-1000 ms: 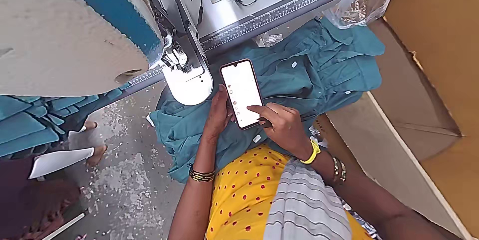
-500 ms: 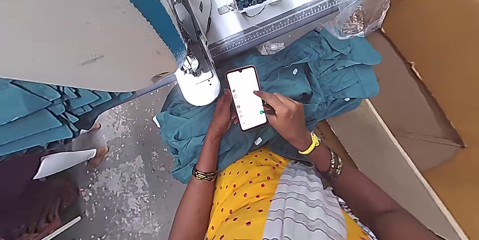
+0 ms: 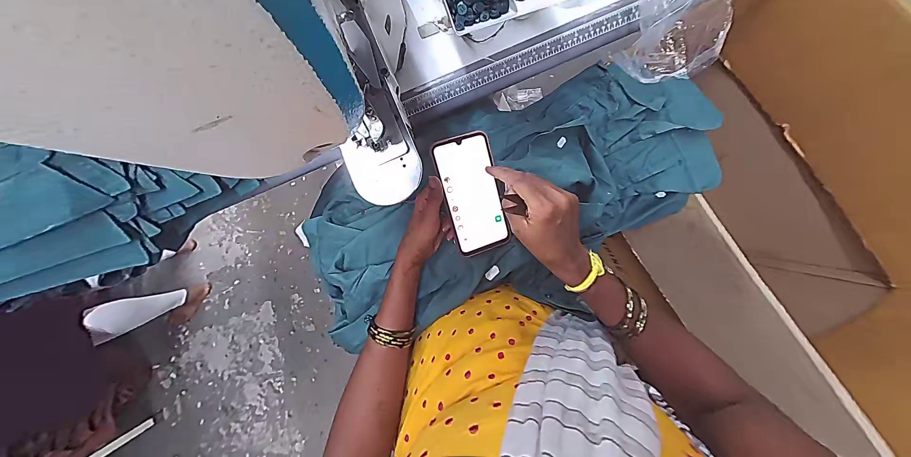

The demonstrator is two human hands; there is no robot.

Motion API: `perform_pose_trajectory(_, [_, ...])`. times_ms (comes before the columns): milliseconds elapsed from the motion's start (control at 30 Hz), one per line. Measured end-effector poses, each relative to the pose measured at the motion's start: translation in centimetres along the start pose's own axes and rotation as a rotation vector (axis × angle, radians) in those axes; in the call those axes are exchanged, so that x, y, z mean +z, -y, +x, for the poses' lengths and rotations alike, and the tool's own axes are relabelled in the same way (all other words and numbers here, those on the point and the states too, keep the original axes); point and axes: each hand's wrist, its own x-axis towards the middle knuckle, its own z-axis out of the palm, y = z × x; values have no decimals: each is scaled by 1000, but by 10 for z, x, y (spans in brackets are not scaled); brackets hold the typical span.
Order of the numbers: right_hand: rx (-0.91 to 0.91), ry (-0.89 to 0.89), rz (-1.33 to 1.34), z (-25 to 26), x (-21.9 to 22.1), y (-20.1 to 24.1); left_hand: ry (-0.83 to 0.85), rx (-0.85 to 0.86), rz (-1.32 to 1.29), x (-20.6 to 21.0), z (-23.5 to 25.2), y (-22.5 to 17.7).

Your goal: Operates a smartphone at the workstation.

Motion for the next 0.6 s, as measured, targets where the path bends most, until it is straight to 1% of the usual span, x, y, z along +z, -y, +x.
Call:
perform_pose_trajectory(133, [64, 7, 62, -12, -5, -4, -3, -6, 3, 0, 0, 1])
perform_pose_trajectory(300, [149, 10, 77, -25, -7, -10, -9, -13, 7, 0, 0, 1])
perform_pose_trajectory(600, [187, 27, 114, -36, -8, -12, -15, -11, 31, 0, 1, 2])
